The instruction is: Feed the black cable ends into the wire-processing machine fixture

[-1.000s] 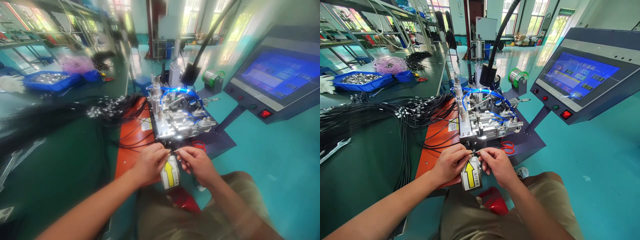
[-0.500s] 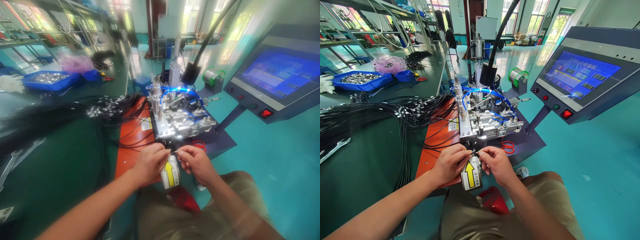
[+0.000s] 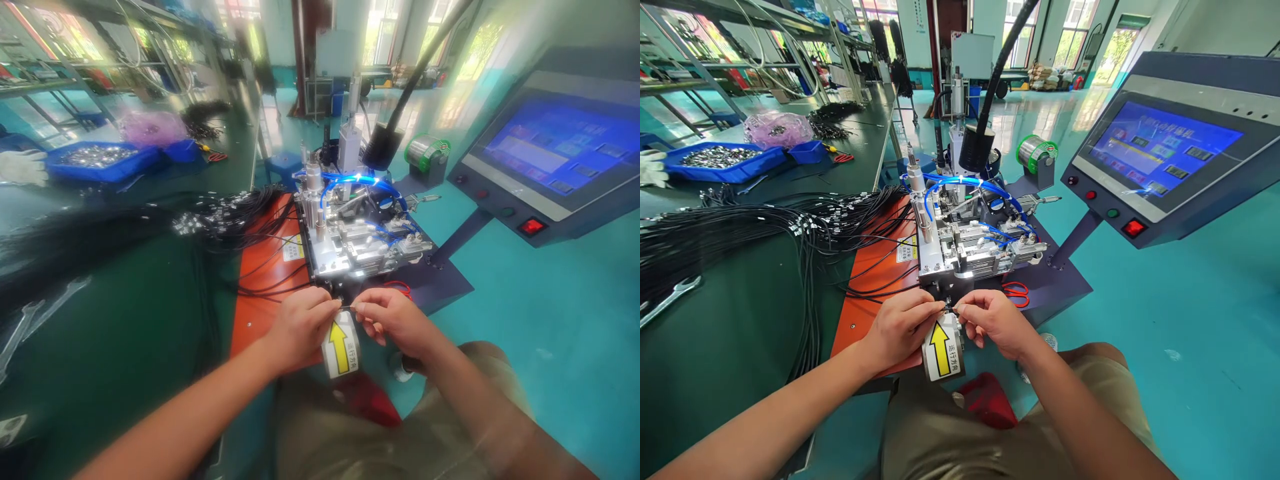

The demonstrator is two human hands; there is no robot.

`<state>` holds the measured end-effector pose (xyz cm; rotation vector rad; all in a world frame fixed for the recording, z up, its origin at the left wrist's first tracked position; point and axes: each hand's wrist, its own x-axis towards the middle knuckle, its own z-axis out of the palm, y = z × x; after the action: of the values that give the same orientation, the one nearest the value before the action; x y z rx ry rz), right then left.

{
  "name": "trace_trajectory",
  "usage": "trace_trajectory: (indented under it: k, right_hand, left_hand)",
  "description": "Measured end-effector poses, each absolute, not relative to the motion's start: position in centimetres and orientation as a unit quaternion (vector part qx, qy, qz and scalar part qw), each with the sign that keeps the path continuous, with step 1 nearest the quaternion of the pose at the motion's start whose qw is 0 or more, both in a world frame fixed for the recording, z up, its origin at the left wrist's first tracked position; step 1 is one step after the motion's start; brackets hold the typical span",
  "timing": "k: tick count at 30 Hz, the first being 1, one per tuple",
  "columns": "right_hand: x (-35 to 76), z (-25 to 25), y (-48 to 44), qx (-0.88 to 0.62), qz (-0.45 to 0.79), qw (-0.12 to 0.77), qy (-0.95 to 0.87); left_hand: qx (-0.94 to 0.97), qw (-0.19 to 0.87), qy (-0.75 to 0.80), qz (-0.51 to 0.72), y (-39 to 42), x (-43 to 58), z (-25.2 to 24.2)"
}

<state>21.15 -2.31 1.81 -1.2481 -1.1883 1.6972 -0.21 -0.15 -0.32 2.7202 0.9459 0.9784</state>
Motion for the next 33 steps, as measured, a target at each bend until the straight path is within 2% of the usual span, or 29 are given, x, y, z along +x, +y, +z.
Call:
trace_trajectory:
  k: [12,21,33]
  right_hand:
    - [22.4,2.6,-1.1,-0.435,0.715,0.268,-0.478]
    - [21.3,1.5,-1.4,-0.462,0.631,0.367,-0.503]
    - [20.3,1.6,-1.9,-0.483,0.484,0.416,-0.600]
  left_hand:
    - [0.887,0.068,0.302,0.344,0.0,-0.1,-0.2]
    - [0.886,0.109,0.319,0.318,0.0,-0.3,0.1]
    - [0.899,0.132,0.312,0.279,0.0,-0.2,0.5]
